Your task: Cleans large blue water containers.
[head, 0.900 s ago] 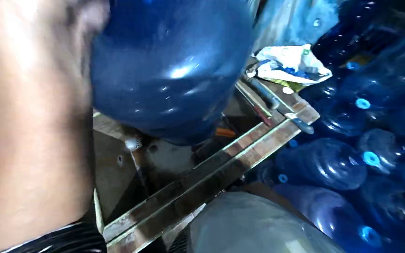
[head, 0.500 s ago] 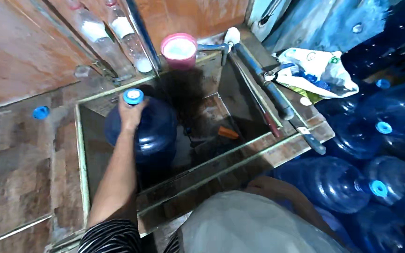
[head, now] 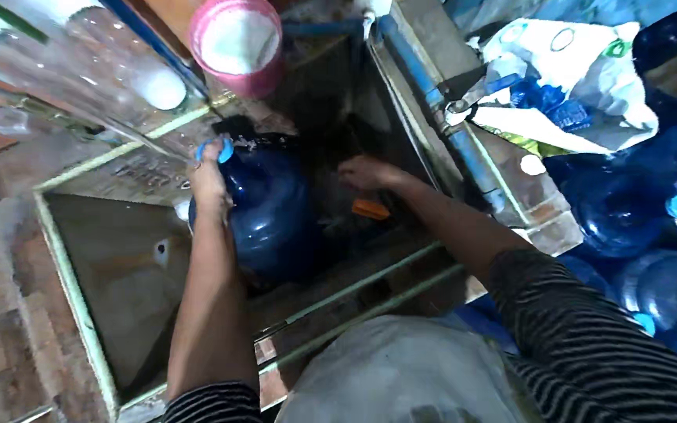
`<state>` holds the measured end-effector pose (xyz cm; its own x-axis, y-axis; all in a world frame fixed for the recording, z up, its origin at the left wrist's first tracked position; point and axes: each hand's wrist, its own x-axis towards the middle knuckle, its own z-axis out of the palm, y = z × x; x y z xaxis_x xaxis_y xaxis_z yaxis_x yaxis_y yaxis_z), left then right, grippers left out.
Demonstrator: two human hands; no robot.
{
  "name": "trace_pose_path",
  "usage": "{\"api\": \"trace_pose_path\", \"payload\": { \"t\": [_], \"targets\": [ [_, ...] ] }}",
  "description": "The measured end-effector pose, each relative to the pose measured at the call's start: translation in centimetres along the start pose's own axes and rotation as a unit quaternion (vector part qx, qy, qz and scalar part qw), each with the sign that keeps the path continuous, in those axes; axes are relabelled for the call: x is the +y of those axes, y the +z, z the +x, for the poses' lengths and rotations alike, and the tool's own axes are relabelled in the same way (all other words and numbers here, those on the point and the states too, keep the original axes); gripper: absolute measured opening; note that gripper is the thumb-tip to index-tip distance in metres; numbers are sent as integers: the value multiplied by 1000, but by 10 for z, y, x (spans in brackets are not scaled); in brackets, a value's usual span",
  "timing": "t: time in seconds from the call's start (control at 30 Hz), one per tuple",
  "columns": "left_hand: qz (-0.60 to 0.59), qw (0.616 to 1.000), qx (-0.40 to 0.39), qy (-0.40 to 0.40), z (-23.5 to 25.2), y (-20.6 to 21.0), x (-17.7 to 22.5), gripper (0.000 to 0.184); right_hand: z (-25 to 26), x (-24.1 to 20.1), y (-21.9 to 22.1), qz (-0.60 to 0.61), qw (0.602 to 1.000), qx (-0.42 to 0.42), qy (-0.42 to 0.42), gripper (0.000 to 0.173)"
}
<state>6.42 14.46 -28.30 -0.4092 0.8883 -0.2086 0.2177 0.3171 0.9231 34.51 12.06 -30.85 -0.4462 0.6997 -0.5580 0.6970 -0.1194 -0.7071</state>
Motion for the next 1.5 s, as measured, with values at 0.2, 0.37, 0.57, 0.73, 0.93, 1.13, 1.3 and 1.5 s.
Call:
{"api": "trace_pose_path", "payload": {
  "t": [0.2, 0.37, 0.57, 0.73, 0.93, 1.13, 1.3, 1.5],
  "targets": [
    [-71, 997, 17, -37, -23, -56, -27, 26, 88, 77, 95, 3, 978, -181, 108, 47],
    [-133, 989, 51, 47, -60, -108, -63, 50, 75, 153, 164, 82, 992, -20, 93, 51],
    [-167, 982, -35, 85, -90, -153, -107, 43, 83, 158, 167, -76, 967, -172, 174, 58],
    [-234, 965, -92, 72, -98, -164, -116, 48, 108, 189, 179, -163, 954, -232, 100, 62],
    [-280, 944, -177, 17, -89, -147, -113, 78, 80, 93, 90, -100, 971, -109, 189, 60],
    [-308, 946, 97, -39, -108, -105, -85, 71, -21, -29, 66, 15, 997, 75, 19, 51],
    [-282, 956, 79, 28, -130, -93, -77, 94, -50, -88, 147, -35, 974, 116, -190, 55],
    [-208, 972, 108, 31, -137, -95, -78, 76, -26, -117, 183, -150, 951, 183, -200, 55]
  ]
}}
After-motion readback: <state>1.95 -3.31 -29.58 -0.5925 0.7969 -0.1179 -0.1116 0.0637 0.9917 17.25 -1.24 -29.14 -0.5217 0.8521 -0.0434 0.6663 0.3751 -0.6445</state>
